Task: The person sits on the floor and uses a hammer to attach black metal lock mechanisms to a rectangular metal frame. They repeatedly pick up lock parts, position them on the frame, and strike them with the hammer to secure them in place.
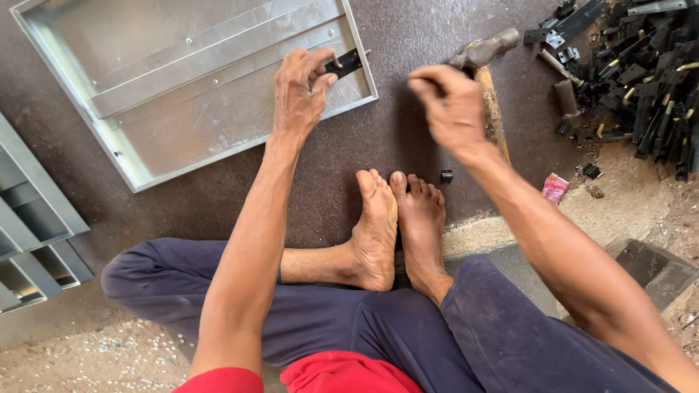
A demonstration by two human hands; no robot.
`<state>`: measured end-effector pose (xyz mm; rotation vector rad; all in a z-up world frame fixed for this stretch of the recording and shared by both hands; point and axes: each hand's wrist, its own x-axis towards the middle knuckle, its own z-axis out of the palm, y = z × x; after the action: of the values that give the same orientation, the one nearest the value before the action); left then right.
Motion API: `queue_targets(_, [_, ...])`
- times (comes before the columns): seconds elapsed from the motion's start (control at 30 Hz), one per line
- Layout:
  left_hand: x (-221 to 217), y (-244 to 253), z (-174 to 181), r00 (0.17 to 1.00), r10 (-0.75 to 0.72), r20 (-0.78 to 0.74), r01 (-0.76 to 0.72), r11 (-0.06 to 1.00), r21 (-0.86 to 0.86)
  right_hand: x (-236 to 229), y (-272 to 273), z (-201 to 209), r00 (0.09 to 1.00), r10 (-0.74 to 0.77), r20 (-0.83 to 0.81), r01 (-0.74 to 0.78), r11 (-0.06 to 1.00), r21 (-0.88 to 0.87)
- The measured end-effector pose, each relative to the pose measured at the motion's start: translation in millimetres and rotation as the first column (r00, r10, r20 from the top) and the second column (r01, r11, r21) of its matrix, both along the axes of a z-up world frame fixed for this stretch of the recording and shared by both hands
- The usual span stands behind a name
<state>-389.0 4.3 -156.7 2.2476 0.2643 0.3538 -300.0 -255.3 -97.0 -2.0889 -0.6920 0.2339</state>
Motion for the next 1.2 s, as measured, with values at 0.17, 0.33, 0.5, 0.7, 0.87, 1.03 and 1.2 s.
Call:
queue_targets(0.17, [2,2,-2,0.998,-0.042,-0.038,0.047,0.989,0.14,-20,38,-1,0.982,0.097,-0.164,-0.075,0.988,0.136])
queue_targets(0.33, [-4,14,5,0.994,0.03,0.106,-0.039,0.996,0.083,11,40,-8,0.978,0.116,0.175,-0.122,0.992,0.024])
queue_targets(0.5, [-5,8,8,0.995,0.096,0.041,-0.097,0.995,0.024,49,62,-23,0.911,0.231,0.342,-0.25,0.968,0.012])
queue_targets(0.7, [-8,6,5,0.994,0.103,0.042,-0.102,0.995,-0.017,26,67,-23,0.925,0.188,0.33,-0.15,0.979,-0.139])
queue_targets(0.87, [-3,11,5,0.993,0.091,0.078,-0.093,0.995,0.023,1,73,-27,0.929,0.26,0.264,-0.155,0.92,-0.36])
queue_targets(1.03, [12,-10,8,0.994,0.1,0.055,-0.101,0.994,0.028,9,52,-31,0.915,0.233,0.329,-0.146,0.952,-0.268])
queue_targets(1.2, [24,-30,1,0.991,0.119,0.069,-0.121,0.992,0.03,22,40,-26,0.907,0.192,0.374,-0.091,0.958,-0.272])
